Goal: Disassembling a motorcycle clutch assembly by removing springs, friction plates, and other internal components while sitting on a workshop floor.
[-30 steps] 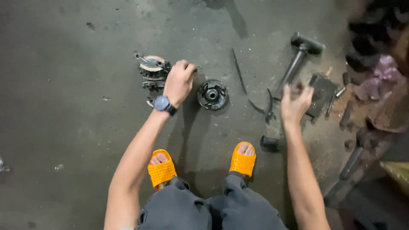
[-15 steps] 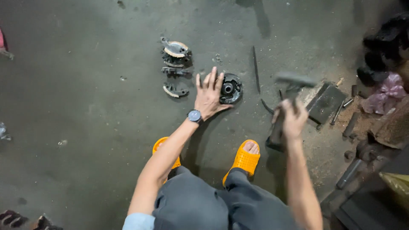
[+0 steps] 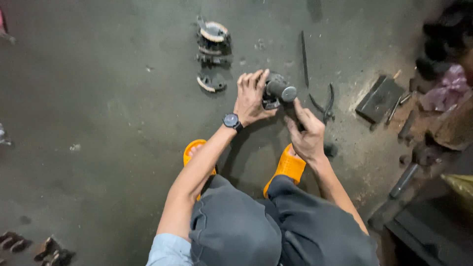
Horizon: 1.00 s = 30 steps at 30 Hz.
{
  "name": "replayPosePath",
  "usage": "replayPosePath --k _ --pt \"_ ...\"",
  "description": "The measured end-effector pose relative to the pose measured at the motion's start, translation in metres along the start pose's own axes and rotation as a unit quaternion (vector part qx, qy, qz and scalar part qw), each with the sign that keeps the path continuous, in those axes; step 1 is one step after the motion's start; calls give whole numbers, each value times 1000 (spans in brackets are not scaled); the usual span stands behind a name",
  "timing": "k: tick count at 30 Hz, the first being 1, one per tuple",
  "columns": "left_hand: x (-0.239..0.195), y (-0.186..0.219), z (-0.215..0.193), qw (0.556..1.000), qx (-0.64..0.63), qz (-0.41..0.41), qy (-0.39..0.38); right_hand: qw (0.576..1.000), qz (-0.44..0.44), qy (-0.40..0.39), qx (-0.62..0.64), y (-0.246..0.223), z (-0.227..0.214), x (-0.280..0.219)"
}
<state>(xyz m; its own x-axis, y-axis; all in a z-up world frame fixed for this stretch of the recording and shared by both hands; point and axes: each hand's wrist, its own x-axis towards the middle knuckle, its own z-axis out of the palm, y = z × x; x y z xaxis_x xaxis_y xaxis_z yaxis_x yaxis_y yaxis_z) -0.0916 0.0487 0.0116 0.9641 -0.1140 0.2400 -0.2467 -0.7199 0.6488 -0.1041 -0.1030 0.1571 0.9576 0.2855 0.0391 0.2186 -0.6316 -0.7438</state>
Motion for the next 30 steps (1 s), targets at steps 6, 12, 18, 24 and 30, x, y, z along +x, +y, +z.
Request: replayPosePath --k 6,12,18,24,30 --pt "2 5 -6 999 -29 14 1 1000 -13 -9 -12 18 10 -4" --pt "-1 7 -5 998 -58 11 -2 1000 18 -26 2 29 15 -11" --pt "-1 8 -5 998 -63 6 -12 999 35 -10 5 20 10 -14" --pt "0 6 -3 996 -87 7 -8 998 61 -7 18 23 10 -20" --pt "20 16 -19 994 -95 37 -31 998 55 18 36 16 8 -15"
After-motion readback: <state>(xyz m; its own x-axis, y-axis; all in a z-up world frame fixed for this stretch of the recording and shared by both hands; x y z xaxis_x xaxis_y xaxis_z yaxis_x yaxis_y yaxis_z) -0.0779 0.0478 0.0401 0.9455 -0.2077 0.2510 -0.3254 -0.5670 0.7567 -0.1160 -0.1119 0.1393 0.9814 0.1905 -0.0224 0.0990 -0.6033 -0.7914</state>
